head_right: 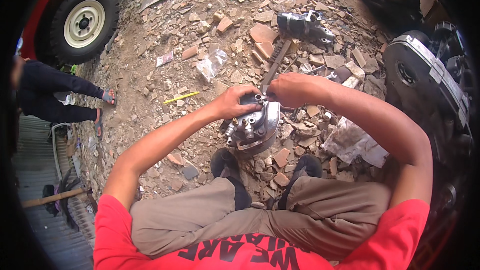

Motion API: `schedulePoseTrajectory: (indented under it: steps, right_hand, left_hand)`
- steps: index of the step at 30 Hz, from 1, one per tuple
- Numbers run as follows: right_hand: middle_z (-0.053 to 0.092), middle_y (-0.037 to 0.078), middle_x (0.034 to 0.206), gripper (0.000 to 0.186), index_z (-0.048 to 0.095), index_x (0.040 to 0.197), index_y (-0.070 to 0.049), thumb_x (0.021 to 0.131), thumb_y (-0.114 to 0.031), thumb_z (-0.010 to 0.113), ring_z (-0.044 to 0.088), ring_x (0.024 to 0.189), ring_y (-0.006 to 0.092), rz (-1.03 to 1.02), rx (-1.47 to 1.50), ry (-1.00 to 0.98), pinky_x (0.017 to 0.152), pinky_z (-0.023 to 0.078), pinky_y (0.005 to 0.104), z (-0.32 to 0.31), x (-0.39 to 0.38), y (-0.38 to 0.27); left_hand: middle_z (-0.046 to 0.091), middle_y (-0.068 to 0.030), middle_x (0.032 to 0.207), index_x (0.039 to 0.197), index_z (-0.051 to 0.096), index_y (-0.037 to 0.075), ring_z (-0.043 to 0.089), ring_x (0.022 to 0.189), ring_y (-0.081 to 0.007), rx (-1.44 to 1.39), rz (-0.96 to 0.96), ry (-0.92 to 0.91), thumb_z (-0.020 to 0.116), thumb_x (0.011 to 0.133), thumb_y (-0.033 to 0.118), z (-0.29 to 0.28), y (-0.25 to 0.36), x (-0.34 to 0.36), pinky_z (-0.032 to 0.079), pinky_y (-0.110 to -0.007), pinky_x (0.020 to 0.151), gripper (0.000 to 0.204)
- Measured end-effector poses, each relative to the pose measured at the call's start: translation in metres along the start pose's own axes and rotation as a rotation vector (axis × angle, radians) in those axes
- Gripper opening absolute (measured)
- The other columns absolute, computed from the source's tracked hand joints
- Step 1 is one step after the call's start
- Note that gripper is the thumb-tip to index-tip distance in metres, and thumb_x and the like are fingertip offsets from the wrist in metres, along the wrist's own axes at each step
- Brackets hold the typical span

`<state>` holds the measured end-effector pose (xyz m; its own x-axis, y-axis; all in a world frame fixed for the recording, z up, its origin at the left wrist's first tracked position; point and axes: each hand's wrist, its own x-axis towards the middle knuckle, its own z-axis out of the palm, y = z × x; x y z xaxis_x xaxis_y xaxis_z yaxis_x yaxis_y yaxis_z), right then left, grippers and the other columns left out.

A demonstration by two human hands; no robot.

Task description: The person sits on the ground and uses a wrench to tighten bolts on a metallic mechanical part. They repeatedly adjust the part, wipe it with a cloth, and continue tightening the bolts.

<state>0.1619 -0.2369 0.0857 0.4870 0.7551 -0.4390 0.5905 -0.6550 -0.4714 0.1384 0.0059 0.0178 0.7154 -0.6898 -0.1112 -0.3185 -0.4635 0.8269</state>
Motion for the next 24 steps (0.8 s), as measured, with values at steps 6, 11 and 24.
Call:
schedulePoseTrajectory:
  steps: [6,11,24]
  right_hand:
    - [0.073,0.016,0.101,0.024,0.070,0.111,-0.007,0.101,-0.023,0.055,0.069,0.098,0.0333,-0.116,-0.086,-0.049,0.085,0.053,0.0453,0.003,0.015,0.022]
    - [0.073,0.011,0.100,0.027,0.072,0.114,-0.016,0.101,-0.034,0.057,0.066,0.104,0.0318,-0.220,-0.176,-0.029,0.095,0.047,0.0509,0.000,0.020,0.039]
    - [0.074,0.014,0.100,0.030,0.072,0.114,-0.010,0.101,-0.033,0.059,0.069,0.095,0.0348,-0.210,-0.044,0.052,0.084,0.053,0.0453,0.003,0.011,0.049]
  left_hand:
    - [0.069,-0.0139,0.109,0.115,0.067,0.004,0.067,0.104,-0.0276,0.003,0.033,0.008,0.078,0.086,0.033,0.001,-0.003,0.000,0.053,-0.038,0.091,0.042]
    - [0.069,-0.0139,0.110,0.116,0.067,0.005,0.067,0.105,-0.0273,0.002,0.028,-0.020,0.078,0.087,0.034,-0.003,-0.001,-0.001,0.052,-0.038,0.093,0.042]
    - [0.070,-0.0136,0.117,0.120,0.065,0.005,0.067,0.111,-0.0246,-0.052,-0.053,-0.025,0.079,0.087,0.034,-0.004,0.009,-0.001,0.051,-0.037,0.099,0.047]
